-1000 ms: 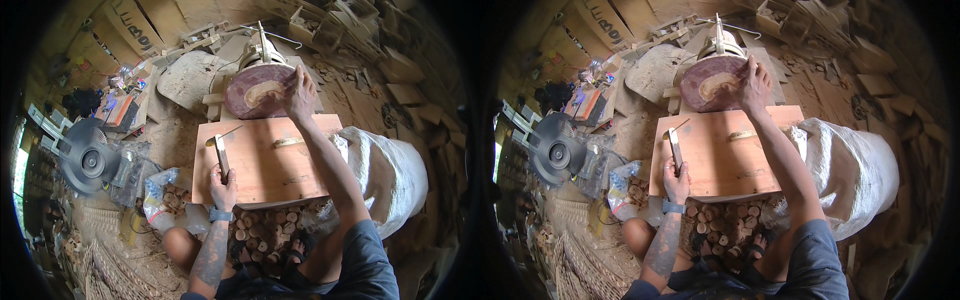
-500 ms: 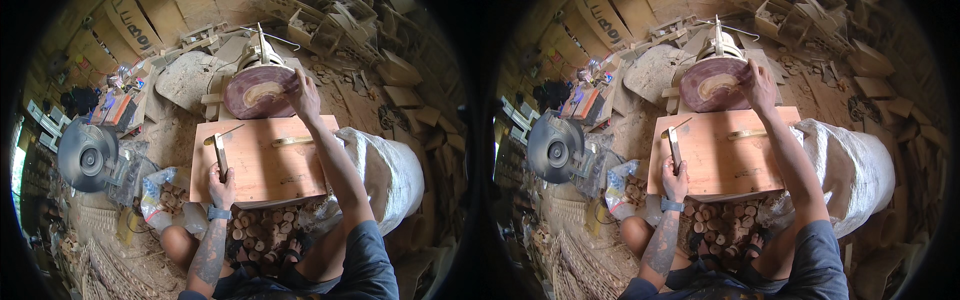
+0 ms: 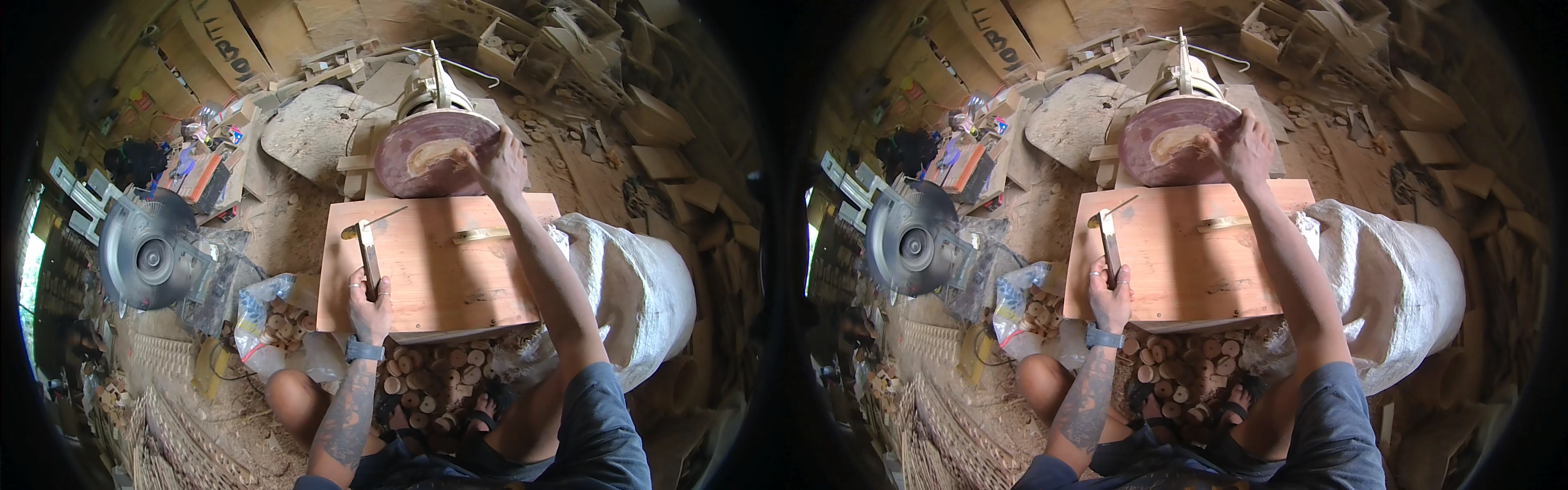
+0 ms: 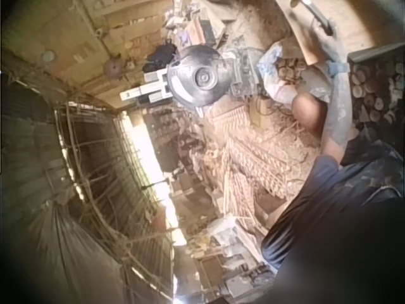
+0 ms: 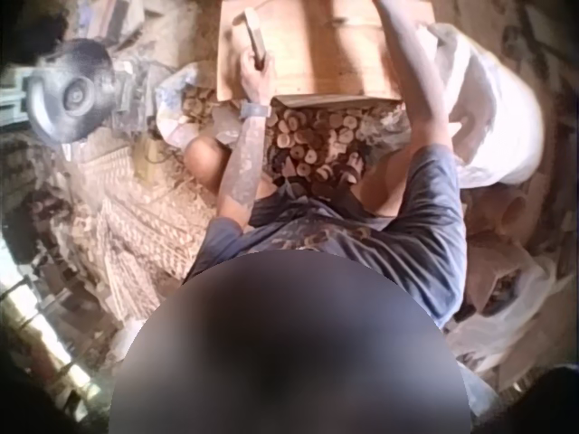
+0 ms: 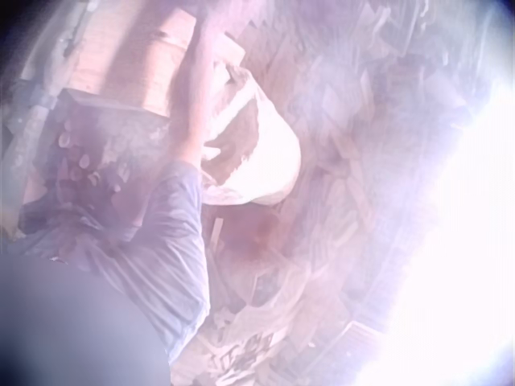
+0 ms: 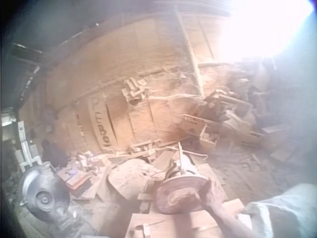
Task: The person sits on the floor and uses a grinding wheel to smooth the edges of small wooden discs. They hold the discs with a clamp and a wooden block, pressing them against the spinning wheel, then place the finished pieces into a pile.
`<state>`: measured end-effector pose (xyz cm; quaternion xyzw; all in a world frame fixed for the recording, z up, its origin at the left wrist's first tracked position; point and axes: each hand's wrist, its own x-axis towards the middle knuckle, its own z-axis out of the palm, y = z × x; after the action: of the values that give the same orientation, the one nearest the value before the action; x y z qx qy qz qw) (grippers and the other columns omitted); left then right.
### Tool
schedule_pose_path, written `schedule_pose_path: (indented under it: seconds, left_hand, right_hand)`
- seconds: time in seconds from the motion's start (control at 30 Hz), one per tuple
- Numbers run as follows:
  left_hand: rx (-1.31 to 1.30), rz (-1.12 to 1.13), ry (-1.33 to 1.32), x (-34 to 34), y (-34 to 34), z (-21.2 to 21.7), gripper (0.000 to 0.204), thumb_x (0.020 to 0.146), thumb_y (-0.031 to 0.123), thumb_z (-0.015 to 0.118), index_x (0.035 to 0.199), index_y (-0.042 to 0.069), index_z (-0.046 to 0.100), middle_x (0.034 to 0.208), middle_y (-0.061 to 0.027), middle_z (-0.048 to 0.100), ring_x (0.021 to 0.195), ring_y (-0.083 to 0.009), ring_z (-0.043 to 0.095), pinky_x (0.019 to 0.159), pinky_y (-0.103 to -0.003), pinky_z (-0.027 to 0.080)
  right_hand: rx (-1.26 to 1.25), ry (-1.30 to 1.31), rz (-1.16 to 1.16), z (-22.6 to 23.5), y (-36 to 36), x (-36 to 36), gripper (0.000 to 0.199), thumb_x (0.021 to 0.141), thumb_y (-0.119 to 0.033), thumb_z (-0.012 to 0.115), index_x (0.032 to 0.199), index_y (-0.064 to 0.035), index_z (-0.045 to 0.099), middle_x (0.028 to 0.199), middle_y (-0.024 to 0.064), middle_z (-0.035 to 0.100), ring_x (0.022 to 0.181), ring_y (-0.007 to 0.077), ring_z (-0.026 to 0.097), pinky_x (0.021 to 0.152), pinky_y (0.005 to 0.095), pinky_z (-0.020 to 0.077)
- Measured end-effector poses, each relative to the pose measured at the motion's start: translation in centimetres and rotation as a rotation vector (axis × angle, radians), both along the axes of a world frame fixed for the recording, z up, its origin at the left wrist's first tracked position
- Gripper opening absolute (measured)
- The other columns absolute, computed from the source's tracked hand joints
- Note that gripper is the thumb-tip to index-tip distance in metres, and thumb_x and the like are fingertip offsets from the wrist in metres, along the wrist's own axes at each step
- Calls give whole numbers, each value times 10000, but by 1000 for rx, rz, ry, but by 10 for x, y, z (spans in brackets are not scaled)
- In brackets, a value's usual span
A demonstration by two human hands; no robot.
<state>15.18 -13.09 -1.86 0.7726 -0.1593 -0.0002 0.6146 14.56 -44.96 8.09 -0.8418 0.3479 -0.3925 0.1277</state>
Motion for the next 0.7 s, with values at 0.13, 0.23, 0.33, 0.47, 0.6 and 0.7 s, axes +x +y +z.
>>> schedule_pose_path:
  seconds: [0.13,0.23,0.33,0.47,0.6,0.7]
  left_hand:
    - [19,-6,-9,2,1,-2,381,885,146,681,1183,-14,507,811,-92,646,714,-160,606,670,-315,488]
    - [46,7,-78,2,1,-4,382,885,146,679,1186,-12,504,831,-111,658,732,-173,625,676,-329,495]
    - [-5,-13,-43,1,1,-3,385,885,143,677,1191,-11,501,845,-126,667,746,-177,636,689,-335,502]
    - [42,3,-46,1,1,-2,392,884,134,679,1200,-11,497,869,-132,671,764,-176,638,707,-330,505]
    - [32,-3,-42,2,1,-2,386,886,120,674,1200,-16,494,888,-137,672,772,-176,638,714,-328,505]
    - [23,4,-60,3,1,-3,380,890,112,669,1197,-24,491,879,-135,672,754,-170,631,701,-323,503]
  right_hand:
    - [167,-1,80,-13,-11,-8,1016,666,-607,785,1358,-27,319,1264,267,529,1152,424,543,946,472,452]
    - [175,-40,123,-26,-19,-14,970,689,-550,797,1341,-13,322,1245,278,547,1130,437,550,934,475,455]
    - [188,-94,117,-42,-22,-10,936,717,-501,798,1345,0,318,1209,286,569,1112,444,557,926,478,452]
    - [220,-191,96,-64,-21,-8,845,740,-457,798,1298,24,384,1161,284,592,1089,431,572,915,472,453]
    - [265,-362,81,-78,-12,-6,730,784,-386,774,1255,64,443,1174,302,566,1116,438,541,943,471,438]
    - [444,-237,57,-77,-8,-7,688,792,-401,763,1202,84,498,1155,302,579,1106,427,554,936,466,446]
